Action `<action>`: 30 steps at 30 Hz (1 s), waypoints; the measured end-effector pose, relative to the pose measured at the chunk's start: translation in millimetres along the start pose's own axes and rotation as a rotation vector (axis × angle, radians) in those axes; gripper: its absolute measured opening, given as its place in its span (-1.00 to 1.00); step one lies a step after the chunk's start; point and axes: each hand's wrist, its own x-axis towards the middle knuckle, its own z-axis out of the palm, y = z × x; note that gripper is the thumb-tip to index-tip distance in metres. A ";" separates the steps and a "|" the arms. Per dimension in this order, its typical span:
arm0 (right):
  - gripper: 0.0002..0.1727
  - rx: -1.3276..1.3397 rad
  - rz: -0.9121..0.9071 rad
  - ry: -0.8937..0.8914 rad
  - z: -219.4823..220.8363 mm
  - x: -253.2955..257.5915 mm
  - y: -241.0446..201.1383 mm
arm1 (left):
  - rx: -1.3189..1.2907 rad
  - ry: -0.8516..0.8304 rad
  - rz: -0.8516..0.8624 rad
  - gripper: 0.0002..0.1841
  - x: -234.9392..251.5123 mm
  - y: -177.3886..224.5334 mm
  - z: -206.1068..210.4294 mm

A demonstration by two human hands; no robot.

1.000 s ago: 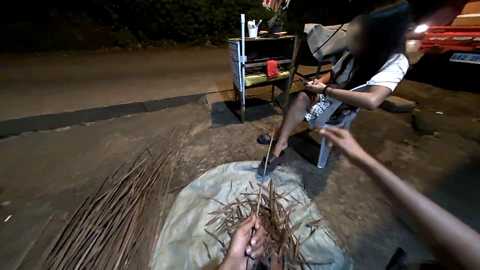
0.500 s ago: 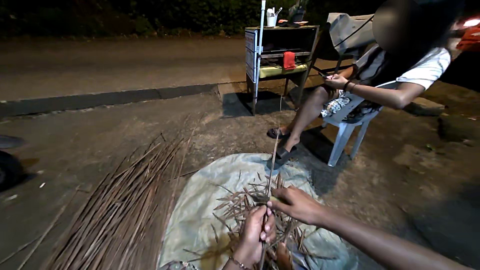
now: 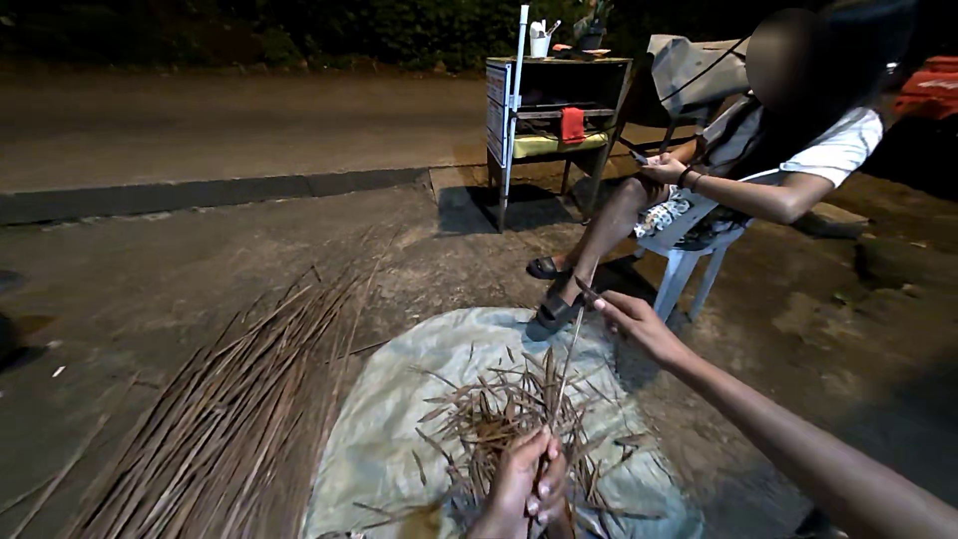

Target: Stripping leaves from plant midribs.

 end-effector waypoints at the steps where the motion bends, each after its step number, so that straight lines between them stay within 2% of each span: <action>1: -0.71 0.037 -0.001 -0.029 1.7 -4.4 -3.9 | 0.009 0.021 0.013 -0.50 0.8 0.1 0.0; 3: -0.67 0.054 0.009 -0.144 16.8 -16.2 -14.9 | 0.029 0.079 0.047 -0.51 4.0 1.7 0.1; 7: -0.54 -0.089 0.025 -0.453 63.4 -39.2 -28.4 | 0.049 0.181 0.107 -0.55 6.4 5.5 7.4; 9: -0.49 -0.133 0.019 -0.531 79.1 -45.1 -27.5 | 0.048 0.233 0.133 -0.57 4.3 5.3 9.3; 15: -0.47 -0.164 -0.044 -0.566 84.2 -49.2 -22.7 | -0.003 0.218 0.143 -0.48 -0.4 5.7 6.4; 19: -0.45 -0.154 -0.123 -0.458 75.1 -41.8 -12.6 | -0.121 0.005 0.104 -0.49 -0.3 7.5 -1.5; 21: -0.44 -0.159 -0.162 -0.444 68.7 -39.6 -10.7 | -0.168 -0.049 0.096 -0.48 -0.8 8.7 -1.5; 25: -0.41 -0.212 -0.221 -0.535 73.6 -48.0 -24.2 | -0.193 -0.004 0.107 -0.45 -3.8 7.3 0.5; 30: -0.39 -0.318 -0.200 -0.543 77.5 -50.7 -29.2 | -0.216 -0.023 0.090 -0.45 -3.7 7.0 -2.4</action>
